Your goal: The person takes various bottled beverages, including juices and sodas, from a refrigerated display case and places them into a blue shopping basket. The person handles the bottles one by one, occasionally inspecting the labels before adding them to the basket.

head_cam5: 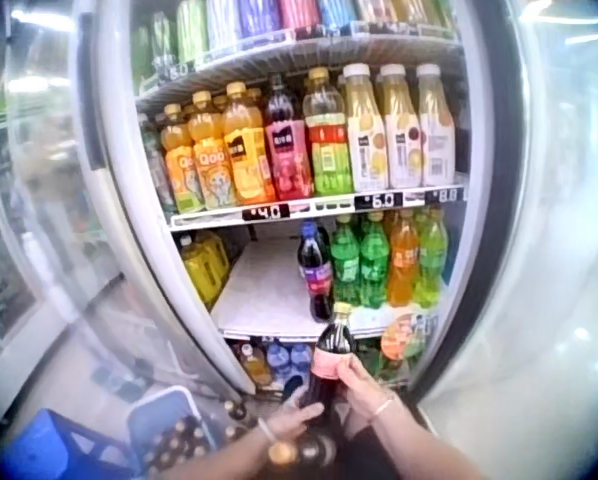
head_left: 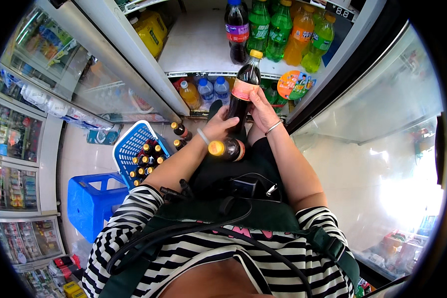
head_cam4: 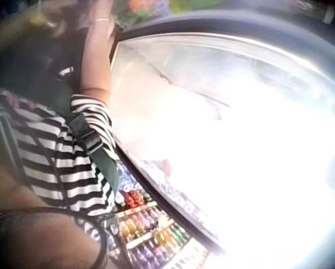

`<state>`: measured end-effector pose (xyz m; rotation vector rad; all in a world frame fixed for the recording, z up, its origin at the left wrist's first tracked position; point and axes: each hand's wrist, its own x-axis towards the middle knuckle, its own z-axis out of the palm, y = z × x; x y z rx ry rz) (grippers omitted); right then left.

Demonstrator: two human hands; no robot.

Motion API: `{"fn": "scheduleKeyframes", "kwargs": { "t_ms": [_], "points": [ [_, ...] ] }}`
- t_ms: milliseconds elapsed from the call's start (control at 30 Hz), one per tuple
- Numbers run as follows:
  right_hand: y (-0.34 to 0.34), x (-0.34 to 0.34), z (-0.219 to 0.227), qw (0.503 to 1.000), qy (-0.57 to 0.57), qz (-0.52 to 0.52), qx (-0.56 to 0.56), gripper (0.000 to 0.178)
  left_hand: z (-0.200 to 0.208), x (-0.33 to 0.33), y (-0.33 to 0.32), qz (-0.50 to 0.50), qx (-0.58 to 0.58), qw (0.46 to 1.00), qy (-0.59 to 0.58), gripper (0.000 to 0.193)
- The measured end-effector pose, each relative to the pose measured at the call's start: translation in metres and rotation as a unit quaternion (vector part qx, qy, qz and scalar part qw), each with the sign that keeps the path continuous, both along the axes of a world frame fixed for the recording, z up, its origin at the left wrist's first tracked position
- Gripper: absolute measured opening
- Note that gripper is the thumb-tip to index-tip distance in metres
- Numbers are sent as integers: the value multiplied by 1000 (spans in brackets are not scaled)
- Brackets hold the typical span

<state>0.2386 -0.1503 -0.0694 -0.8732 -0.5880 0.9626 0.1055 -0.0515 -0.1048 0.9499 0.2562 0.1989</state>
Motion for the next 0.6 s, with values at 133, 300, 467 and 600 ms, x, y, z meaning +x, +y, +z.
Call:
{"fn": "scheduleKeyframes", "kwargs": {
  "t_ms": [133,300,467,600],
  "points": [
    [2,5,-19,997,58,11,44,53,-9,7,1,25,115,993,9,66],
    [0,12,-21,991,103,72,36,64,-15,10,2,8,213,976,44,62],
    [1,16,-25,988,123,82,35,64,-3,13,-7,29,295,954,50,78],
    [6,13,-34,991,126,17,32,59,-5,14,-10,28,356,932,60,86]
  ]
}}
